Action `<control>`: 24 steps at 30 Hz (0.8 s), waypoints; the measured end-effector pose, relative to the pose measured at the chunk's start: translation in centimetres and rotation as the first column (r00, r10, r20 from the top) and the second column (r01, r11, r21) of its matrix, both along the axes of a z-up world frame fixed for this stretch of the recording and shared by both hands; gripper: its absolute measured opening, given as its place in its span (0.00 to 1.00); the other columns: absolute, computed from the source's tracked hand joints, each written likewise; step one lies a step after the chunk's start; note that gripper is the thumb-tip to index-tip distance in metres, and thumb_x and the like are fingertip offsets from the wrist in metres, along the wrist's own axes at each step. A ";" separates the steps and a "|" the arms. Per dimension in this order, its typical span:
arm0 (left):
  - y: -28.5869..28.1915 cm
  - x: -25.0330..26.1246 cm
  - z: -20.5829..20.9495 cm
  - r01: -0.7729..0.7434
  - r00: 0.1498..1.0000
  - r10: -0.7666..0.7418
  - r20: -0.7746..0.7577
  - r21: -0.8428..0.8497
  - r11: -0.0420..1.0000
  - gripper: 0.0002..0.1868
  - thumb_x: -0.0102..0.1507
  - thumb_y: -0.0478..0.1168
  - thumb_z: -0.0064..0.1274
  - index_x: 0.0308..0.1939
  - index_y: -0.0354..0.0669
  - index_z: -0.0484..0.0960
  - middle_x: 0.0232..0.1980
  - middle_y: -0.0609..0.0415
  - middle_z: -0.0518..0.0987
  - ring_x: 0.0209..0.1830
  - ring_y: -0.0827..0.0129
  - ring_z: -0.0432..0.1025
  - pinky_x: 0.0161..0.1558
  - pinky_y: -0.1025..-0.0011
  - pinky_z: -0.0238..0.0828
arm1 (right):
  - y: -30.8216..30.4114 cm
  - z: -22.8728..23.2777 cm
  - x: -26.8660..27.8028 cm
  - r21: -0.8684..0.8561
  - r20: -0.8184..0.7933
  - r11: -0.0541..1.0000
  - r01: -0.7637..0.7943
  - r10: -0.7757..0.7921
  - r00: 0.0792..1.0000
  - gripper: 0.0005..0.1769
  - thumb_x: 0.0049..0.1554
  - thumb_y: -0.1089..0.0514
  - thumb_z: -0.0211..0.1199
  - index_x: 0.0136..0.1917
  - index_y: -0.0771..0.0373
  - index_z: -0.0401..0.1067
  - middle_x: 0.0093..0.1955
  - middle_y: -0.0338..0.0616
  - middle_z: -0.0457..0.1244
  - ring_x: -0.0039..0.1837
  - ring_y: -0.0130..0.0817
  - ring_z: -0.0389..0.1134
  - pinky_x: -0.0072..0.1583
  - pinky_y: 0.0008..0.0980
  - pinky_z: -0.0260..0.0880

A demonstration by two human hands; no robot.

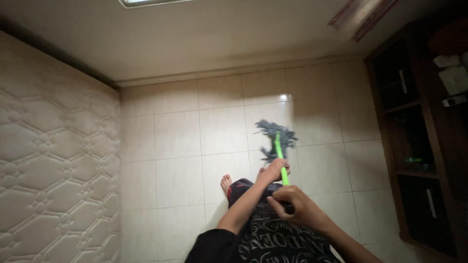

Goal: The recorder is using a mop to clean a white tile floor.

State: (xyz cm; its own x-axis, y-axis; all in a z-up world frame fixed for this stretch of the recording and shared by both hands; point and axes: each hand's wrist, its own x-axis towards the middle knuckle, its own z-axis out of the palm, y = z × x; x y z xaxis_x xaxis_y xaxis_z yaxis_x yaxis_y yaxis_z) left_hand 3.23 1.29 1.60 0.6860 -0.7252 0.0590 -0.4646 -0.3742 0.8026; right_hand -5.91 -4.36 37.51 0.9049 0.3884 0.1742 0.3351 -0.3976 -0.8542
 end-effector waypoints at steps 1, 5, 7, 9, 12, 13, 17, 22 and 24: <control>-0.1 -0.2 0.0 0.005 1.000 -0.005 0.000 0.001 1.000 0.09 0.57 0.40 0.60 0.25 0.40 0.80 0.31 0.41 0.79 0.33 0.43 0.75 0.39 0.53 0.75 | 0.4 -0.9 0.4 0.001 0.000 1.000 0.005 -0.005 1.000 0.15 0.55 0.65 0.67 0.29 0.67 0.66 0.27 0.46 0.61 0.30 0.35 0.60 0.38 0.37 0.59; -0.6 -1.1 1.1 -0.232 0.966 0.195 -0.170 -0.239 0.943 0.07 0.56 0.40 0.58 0.35 0.41 0.80 0.32 0.45 0.80 0.33 0.48 0.77 0.37 0.59 0.75 | 1.0 -4.6 1.2 -0.047 -0.198 0.998 -0.044 0.034 0.980 0.19 0.56 0.64 0.65 0.26 0.67 0.64 0.23 0.48 0.59 0.24 0.37 0.57 0.33 0.38 0.56; -0.2 -0.7 1.2 -0.278 0.959 0.259 -0.113 -0.205 0.938 0.07 0.56 0.40 0.57 0.35 0.41 0.81 0.32 0.44 0.80 0.33 0.47 0.77 0.37 0.59 0.74 | 1.1 -5.5 1.5 -0.036 -0.182 0.998 -0.045 0.037 0.983 0.20 0.56 0.64 0.64 0.25 0.66 0.63 0.21 0.48 0.58 0.23 0.37 0.56 0.31 0.38 0.56; 0.3 -0.1 0.3 -0.380 0.434 0.042 -0.900 -0.140 0.914 0.18 0.66 0.43 0.53 0.26 0.32 0.76 0.27 0.41 0.76 0.27 0.43 0.70 0.31 0.56 0.63 | 1.2 -5.3 1.4 -0.001 -0.065 1.000 -0.018 0.018 0.998 0.21 0.55 0.65 0.64 0.24 0.66 0.62 0.21 0.48 0.57 0.23 0.37 0.56 0.31 0.37 0.56; 1.7 0.0 3.0 -0.139 0.989 0.132 -0.065 -0.111 0.984 0.09 0.57 0.45 0.60 0.34 0.44 0.84 0.34 0.42 0.80 0.36 0.43 0.76 0.37 0.53 0.72 | 1.0 -5.3 1.4 0.034 -0.010 0.999 -0.025 0.025 1.000 0.20 0.55 0.66 0.64 0.24 0.66 0.62 0.22 0.48 0.57 0.24 0.37 0.57 0.31 0.38 0.56; 2.3 0.3 4.1 -0.141 0.989 0.135 -0.062 -0.109 0.984 0.09 0.57 0.45 0.60 0.34 0.44 0.84 0.34 0.42 0.80 0.36 0.43 0.76 0.37 0.53 0.72 | 0.9 -5.3 1.3 0.037 -0.007 0.999 -0.028 0.028 1.000 0.20 0.55 0.66 0.64 0.24 0.66 0.62 0.22 0.48 0.57 0.24 0.37 0.57 0.31 0.38 0.56; 4.9 -0.2 6.5 -0.034 0.995 0.047 -0.088 0.142 0.989 0.09 0.59 0.46 0.61 0.30 0.46 0.84 0.33 0.44 0.81 0.37 0.46 0.77 0.40 0.52 0.74 | 0.4 -4.6 0.3 0.112 0.002 0.992 -0.057 0.057 0.998 0.20 0.55 0.67 0.63 0.23 0.65 0.61 0.22 0.47 0.57 0.24 0.38 0.57 0.32 0.39 0.55; 9.1 -0.3 5.3 -0.010 0.999 0.003 0.033 0.186 0.982 0.06 0.48 0.40 0.63 0.29 0.49 0.85 0.33 0.49 0.82 0.38 0.51 0.79 0.41 0.55 0.76 | 0.0 -4.7 -0.2 0.167 0.095 0.984 -0.068 0.052 0.994 0.20 0.54 0.67 0.63 0.25 0.65 0.58 0.23 0.47 0.54 0.26 0.41 0.55 0.33 0.40 0.54; 11.2 -0.1 6.3 -0.018 0.997 0.035 -0.073 0.224 0.974 0.10 0.50 0.40 0.62 0.35 0.57 0.89 0.34 0.50 0.83 0.39 0.51 0.78 0.43 0.55 0.76 | 0.1 -5.3 -0.2 0.217 0.049 0.975 -0.052 0.043 0.998 0.19 0.54 0.66 0.62 0.26 0.66 0.58 0.24 0.47 0.53 0.26 0.41 0.56 0.33 0.40 0.55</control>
